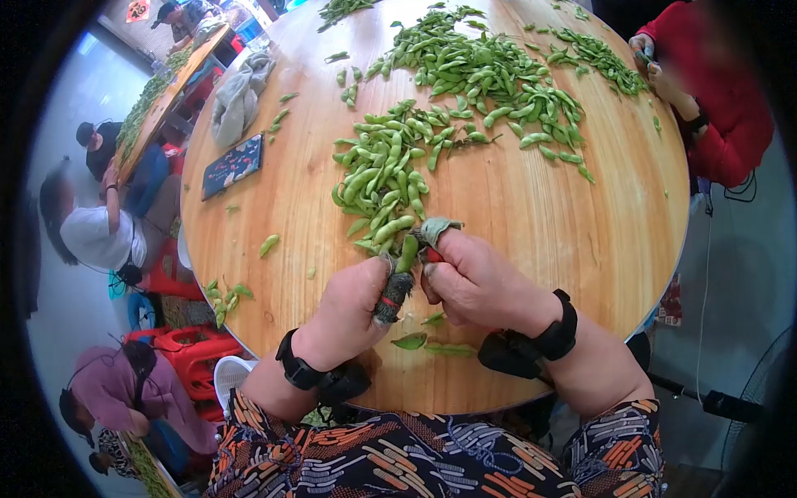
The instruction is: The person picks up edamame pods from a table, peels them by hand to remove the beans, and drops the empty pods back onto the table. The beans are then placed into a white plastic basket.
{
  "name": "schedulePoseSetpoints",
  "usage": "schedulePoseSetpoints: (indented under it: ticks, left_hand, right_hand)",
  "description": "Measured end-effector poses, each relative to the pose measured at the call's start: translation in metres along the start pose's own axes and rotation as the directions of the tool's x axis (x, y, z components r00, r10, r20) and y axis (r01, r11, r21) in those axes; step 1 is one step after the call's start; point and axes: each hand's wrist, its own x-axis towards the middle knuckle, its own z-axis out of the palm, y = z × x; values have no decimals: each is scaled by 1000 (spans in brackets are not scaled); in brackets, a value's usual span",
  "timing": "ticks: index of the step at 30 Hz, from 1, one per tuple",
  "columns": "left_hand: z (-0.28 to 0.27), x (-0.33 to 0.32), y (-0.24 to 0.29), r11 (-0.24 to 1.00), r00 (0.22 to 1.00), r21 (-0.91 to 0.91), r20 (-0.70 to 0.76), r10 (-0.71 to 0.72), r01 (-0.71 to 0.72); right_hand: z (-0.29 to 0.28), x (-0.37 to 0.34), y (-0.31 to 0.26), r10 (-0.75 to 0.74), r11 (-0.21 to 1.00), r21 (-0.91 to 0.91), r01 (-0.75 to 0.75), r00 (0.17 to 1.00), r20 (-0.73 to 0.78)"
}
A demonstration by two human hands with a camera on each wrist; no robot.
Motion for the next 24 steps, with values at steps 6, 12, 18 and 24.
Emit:
schedulePoseSetpoints:
  ticks: [6,12,18,24]
  left_hand:
    - [3,-2,-4,988,997,-144,60,57,-48]
    - [-2,-8,4,366,888,-809,420,-185,459]
    - [-3,-1,1,531,920,-752,331,-208,391]
    - [-8,-1,2,753,953,-583,172,-251,304]
  right_hand:
    - [1,0,0,97,994,50,-100,993,64]
    - [-3,-6,-2,75,879,451,-154,979,189]
    - [-6,-7,-6,23,918,387,-84,987,161]
    - [3,-2,15,-548,637,-636,437,836,25]
